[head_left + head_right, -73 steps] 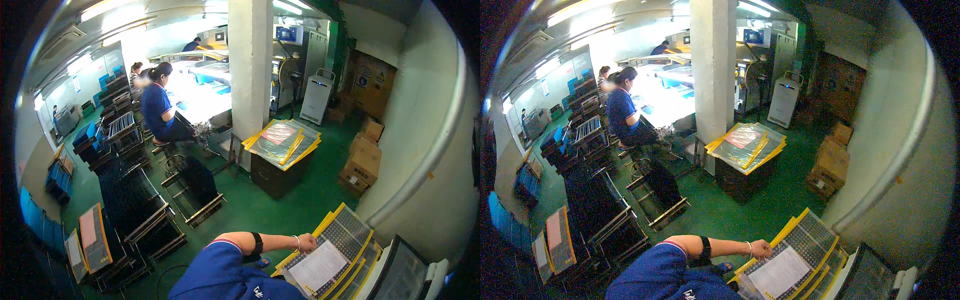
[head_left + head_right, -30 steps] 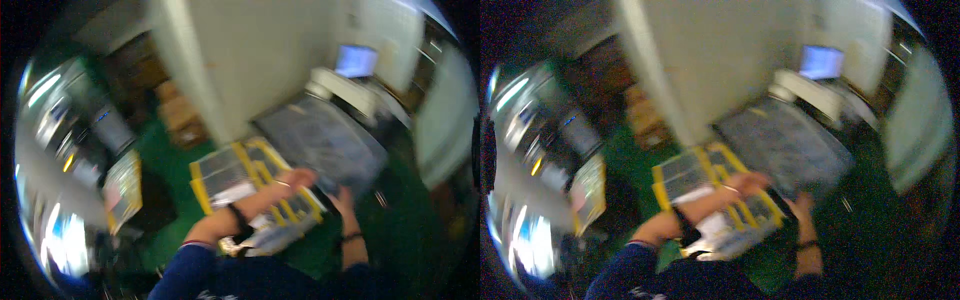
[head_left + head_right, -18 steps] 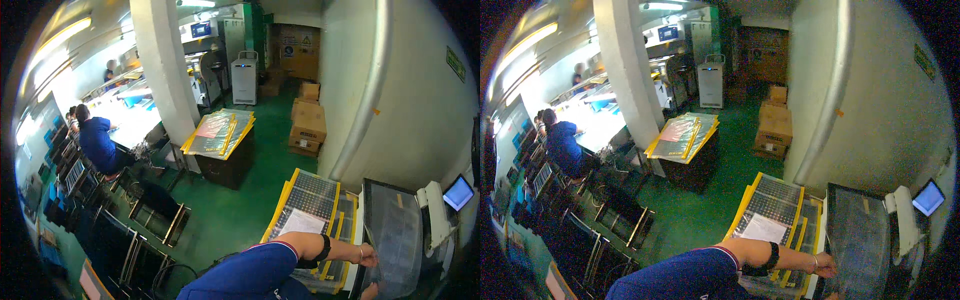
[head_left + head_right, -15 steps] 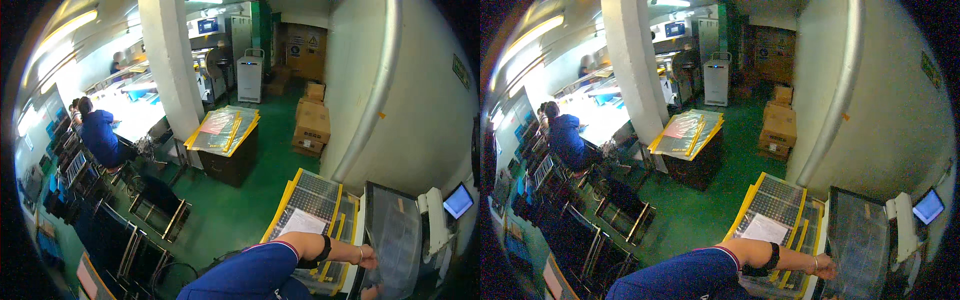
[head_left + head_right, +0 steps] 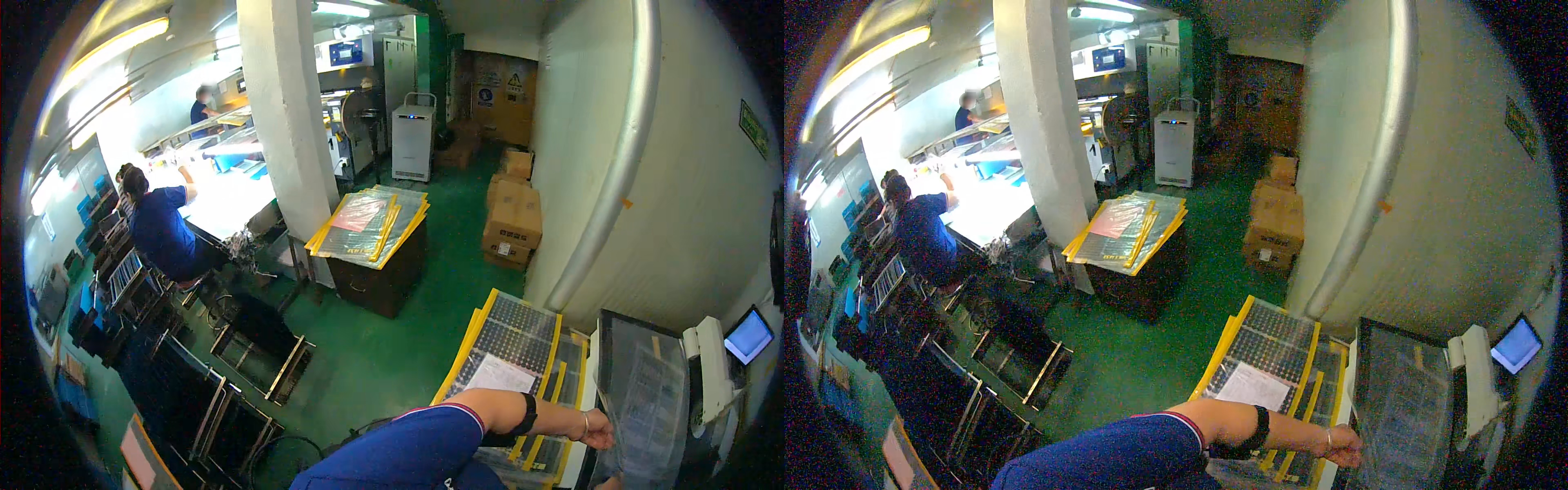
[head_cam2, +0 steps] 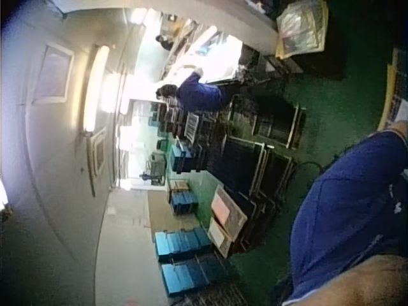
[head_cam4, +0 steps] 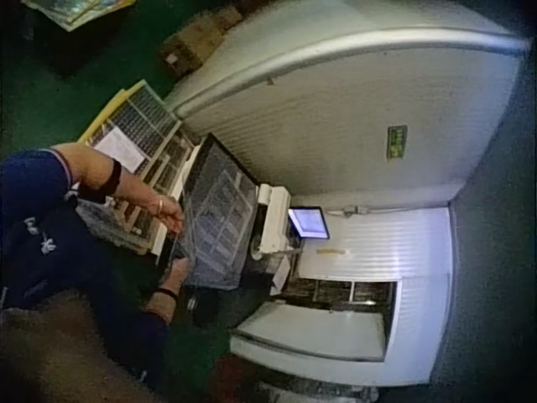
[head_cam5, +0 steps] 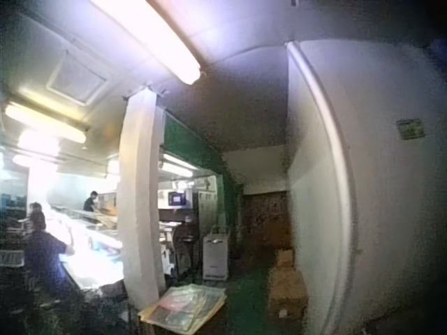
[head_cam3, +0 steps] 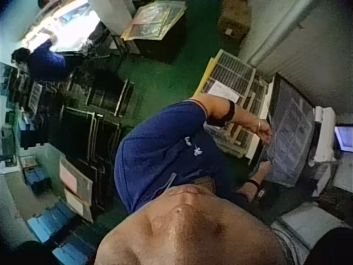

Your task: Inspecting printed circuit/solar sheets, checking logs in a notebook, and organizing them onto stacks.

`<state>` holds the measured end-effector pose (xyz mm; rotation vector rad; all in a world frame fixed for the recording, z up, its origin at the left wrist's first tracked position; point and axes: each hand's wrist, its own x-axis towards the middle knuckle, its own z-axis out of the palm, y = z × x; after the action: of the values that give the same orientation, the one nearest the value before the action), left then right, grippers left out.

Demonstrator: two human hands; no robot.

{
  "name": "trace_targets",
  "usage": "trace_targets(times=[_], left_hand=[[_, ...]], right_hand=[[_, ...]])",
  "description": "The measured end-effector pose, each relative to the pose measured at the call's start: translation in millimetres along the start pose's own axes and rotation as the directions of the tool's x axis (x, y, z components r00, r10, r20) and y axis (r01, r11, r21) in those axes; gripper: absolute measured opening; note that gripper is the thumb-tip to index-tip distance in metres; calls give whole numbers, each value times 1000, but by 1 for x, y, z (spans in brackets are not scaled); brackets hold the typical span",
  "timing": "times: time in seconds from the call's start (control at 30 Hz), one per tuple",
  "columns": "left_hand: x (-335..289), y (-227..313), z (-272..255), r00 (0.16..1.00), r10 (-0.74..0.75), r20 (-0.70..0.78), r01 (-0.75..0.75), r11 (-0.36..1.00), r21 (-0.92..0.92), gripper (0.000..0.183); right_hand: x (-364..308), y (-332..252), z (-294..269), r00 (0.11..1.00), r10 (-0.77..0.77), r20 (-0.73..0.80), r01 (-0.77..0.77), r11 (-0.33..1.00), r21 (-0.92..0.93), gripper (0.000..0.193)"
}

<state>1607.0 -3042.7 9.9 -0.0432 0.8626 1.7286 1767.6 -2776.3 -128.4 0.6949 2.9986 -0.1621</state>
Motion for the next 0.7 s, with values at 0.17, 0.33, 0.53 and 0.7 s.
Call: trace_targets(times=[0.17,0.33,0.53,0.7], left_hand=[[20,-13,-6,997,51,64,-55,996,64,16],[31,-31,2,982,-57,180,39,994,103,9],[-10,-53,6,984,-84,-155,128,944,303,14],[9,-76,2,950,-103,-295,228,874,428,21]], right_hand=[[-29,6,15,847,-187,-498,-137,828,-544,28],[-67,-60,-39,903,23,-429,-120,972,-203,35],[-108,-151,-38,884,0,-468,138,956,260,16],[-138,-166,-49,858,26,-513,242,860,449,8]])
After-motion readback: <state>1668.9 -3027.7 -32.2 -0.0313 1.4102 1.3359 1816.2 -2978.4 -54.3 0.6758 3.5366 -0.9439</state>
